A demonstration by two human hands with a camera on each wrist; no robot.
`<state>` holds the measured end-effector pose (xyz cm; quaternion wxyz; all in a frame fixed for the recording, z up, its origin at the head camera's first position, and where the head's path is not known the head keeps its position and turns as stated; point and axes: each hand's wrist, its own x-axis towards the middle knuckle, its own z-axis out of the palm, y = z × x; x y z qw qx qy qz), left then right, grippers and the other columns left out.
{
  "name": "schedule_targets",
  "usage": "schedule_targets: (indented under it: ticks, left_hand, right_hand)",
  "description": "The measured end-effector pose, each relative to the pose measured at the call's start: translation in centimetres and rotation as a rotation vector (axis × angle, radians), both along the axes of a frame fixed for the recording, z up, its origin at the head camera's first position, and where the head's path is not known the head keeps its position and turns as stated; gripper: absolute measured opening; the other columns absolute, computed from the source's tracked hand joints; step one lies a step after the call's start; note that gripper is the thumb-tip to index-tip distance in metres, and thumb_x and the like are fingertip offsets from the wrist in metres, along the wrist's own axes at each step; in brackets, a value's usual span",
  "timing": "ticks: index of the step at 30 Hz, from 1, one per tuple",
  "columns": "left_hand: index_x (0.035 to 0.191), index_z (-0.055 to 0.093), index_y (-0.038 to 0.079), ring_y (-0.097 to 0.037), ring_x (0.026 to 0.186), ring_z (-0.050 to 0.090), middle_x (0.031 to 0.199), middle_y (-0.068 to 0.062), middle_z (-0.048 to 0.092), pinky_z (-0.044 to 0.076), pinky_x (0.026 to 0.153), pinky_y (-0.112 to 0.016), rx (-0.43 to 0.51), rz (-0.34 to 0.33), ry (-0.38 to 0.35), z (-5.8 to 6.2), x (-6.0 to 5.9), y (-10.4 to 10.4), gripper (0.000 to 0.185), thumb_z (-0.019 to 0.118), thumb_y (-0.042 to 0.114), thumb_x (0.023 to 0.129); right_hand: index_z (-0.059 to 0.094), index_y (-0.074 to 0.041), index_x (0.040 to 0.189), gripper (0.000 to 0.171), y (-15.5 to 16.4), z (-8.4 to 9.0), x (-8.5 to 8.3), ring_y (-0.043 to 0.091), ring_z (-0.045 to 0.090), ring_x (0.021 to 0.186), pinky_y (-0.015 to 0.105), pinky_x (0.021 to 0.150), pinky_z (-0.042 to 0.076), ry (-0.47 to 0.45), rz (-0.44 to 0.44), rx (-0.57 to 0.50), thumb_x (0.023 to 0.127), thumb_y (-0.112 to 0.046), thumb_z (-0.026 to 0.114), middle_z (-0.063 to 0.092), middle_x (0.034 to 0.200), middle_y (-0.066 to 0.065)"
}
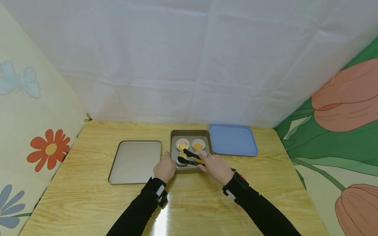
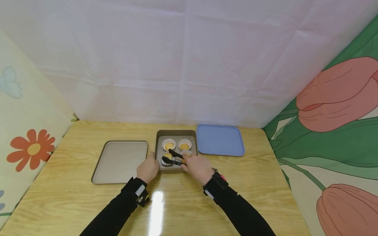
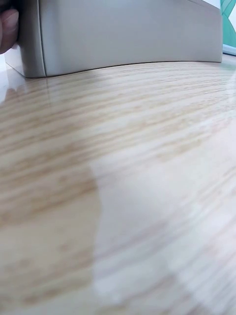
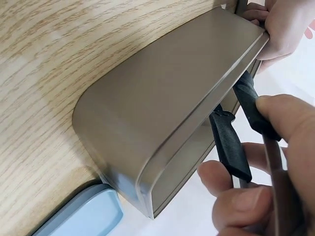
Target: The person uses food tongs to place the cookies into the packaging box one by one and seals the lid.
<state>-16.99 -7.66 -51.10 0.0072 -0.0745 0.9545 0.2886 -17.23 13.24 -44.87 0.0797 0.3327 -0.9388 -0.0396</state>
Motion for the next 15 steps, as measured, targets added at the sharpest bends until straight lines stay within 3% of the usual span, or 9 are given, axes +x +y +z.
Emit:
schedule_targets:
  ticks: [15]
  left_hand:
    - [0.117,0.045,-0.002,-0.023,0.043,0.045,0.049,-0.007,0.044,0.034,0.041,-0.039,0.001,0.004,-0.017,-0.11,-0.09,-0.06,0.034,0.035,0.016,0.090]
  right_hand:
    - [0.056,-0.012,0.124,0.050,0.24,-0.26,-0.35,0.010,0.030,0.042,0.024,0.039,0.019,-0.009,-0.006,-0.015,0.086,-0.044,0.057,0.056,0.070,0.005]
